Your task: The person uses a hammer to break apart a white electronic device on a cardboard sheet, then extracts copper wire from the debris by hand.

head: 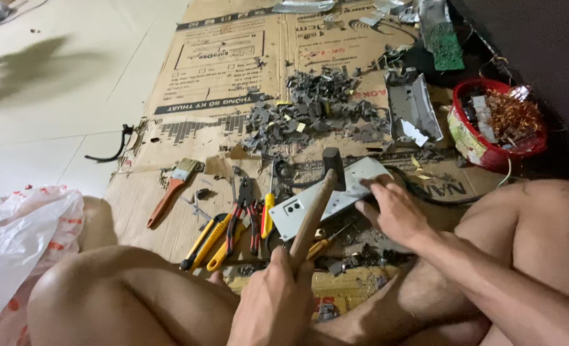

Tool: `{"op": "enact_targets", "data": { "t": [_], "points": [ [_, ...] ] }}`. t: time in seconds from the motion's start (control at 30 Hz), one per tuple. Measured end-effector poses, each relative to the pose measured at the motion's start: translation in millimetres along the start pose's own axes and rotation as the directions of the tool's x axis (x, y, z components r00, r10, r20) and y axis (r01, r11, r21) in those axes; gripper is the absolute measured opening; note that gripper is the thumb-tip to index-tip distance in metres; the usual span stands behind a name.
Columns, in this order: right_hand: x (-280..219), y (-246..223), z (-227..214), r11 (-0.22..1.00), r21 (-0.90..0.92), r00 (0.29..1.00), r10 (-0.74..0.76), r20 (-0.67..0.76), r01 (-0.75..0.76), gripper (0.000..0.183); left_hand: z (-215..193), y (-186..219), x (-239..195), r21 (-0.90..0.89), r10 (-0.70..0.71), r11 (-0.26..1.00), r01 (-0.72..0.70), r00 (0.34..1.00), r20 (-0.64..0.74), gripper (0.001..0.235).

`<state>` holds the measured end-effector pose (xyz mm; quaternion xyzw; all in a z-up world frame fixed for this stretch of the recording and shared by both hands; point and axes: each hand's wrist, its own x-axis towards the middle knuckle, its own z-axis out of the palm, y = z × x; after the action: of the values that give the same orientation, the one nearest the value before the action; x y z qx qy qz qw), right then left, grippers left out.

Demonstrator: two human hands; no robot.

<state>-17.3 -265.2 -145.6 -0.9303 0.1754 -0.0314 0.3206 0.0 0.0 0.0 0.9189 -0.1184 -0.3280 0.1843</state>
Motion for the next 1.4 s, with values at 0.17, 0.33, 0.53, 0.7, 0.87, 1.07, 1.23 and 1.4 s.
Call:
{"op": "enact_targets", "data": {
  "t": [0.17, 0.33, 0.53, 0.7, 0.87, 1.07, 1.23, 1.4],
  "points": [
    [-3, 7, 4, 0.998, -0.035, 0.997, 0.062, 0.05, -0.06, 0.035, -5, 9, 0, 0.001, -0.075, 0.997, 0.075, 0.997, -0.033, 0.035],
    [2, 5, 3, 0.996, -0.084, 0.999, 0.041, 0.021, -0.039, 0.044, -21, 28, 5, -0.076, -0.102, 0.992, 0.102, 0.995, 0.003, 0.04],
    [11, 13, 6, 0.987, -0.121, 0.988, -0.12, -0.098, 0.108, 0.047, -23, 37, 44, -0.099, -0.098, 0.991, 0.093, 0.994, -0.046, 0.042],
    [27, 10, -3, 0.99, -0.136, 0.988, -0.047, -0.148, 0.026, 0.041, -7, 24, 96, -0.026, -0.032, 0.999, 0.028, 0.984, -0.173, 0.026],
    [60, 11, -3, 0.994, -0.108, 0.996, 0.02, -0.087, -0.03, 0.04, -10, 34, 122, 0.209, 0.0, 0.977, 0.039, 0.982, -0.187, 0.024],
    [97, 6, 2, 0.993, -0.01, 0.993, 0.119, -0.027, -0.119, 0.054, -9, 49, 163, 0.307, 0.077, 0.952, -0.012, 0.977, -0.201, 0.035],
    [111, -1, 4, 0.995, 0.085, 0.997, 0.064, -0.04, -0.06, 0.074, -25, 89, 202, 0.254, 0.194, 0.957, -0.143, 0.963, -0.19, 0.05],
    [130, -22, -18, 0.978, 0.149, 0.989, 0.134, 0.07, -0.143, 0.063, -21, 118, 285, 0.303, 0.326, 0.919, -0.252, 0.918, -0.225, 0.041]
  ]
}}
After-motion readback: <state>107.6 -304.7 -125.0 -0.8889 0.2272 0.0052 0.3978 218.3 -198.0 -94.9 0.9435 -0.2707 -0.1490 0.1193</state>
